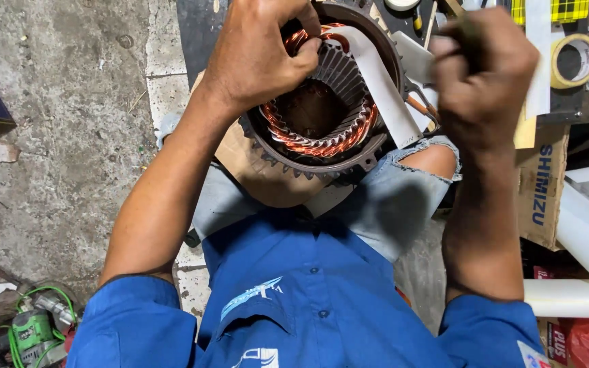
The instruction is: The person is cutting strips of insulation paper and inserting them into the slots of an electric motor stator.
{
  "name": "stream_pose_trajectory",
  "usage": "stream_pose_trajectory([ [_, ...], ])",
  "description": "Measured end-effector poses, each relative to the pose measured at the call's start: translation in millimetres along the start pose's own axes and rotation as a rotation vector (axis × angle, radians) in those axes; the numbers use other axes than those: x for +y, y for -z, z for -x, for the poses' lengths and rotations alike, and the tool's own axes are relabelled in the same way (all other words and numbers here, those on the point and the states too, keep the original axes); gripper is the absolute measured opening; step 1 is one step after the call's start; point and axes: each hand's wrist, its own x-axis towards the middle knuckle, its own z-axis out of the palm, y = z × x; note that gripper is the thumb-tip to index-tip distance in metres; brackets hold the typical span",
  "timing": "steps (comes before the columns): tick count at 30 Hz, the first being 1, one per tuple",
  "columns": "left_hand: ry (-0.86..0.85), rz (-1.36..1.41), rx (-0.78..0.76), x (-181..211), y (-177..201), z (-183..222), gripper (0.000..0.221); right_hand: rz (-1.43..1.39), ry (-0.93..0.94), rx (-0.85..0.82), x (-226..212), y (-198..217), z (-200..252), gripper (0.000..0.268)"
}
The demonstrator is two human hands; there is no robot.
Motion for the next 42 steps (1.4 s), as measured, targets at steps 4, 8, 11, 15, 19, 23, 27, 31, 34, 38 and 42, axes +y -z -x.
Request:
stream_pose_trajectory([
  [4, 0.016, 0.012, 0.000, -6, -2, 4, 0.010, 0.208, 0.286, -0.160, -1, -26, -43, 0.013],
  [8, 0.025, 0.032, 0.005, -8, -3, 4, 0.007, 0.212, 0.351, -0.347, 15, -46, -59, 0.026],
  [11, 0.049, 0.030, -0.001, -9, -5, 6, 0.007, 0.240, 0.329, -0.402, 19, -48, -60, 0.024],
  [15, 0.032, 0.028, 0.006, -11, -6, 7, 0.008, 0.193, 0.441, -0.295, 41, -53, -53, 0.024],
  [19, 0.061, 0.014, 0.017, -9, -5, 9, 0.003, 0.108, 0.367, -0.327, 33, -55, -53, 0.025],
  [23, 0.082, -0.006, 0.002, -13, -9, 11, 0.006, 0.136, 0.386, -0.306, 31, -53, -54, 0.027],
  [27, 0.098, -0.008, -0.014, -15, -10, 12, 0.012, 0.198, 0.360, -0.351, 31, -50, -56, 0.027],
  [31, 0.095, -0.040, -0.015, -20, -13, 14, 0.014, 0.213, 0.343, -0.382, 34, -52, -57, 0.026],
  [34, 0.074, -0.055, -0.015, -21, -14, 15, 0.015, 0.250, 0.357, -0.370, 32, -51, -57, 0.023],
  [38, 0.063, -0.029, 0.000, -16, -10, 11, 0.016, 0.207, 0.337, -0.377, 29, -52, -59, 0.025],
  [42, 0.064, -0.024, -0.003, -6, -5, 5, 0.016, 0.194, 0.328, -0.357, 30, -51, -59, 0.027],
])
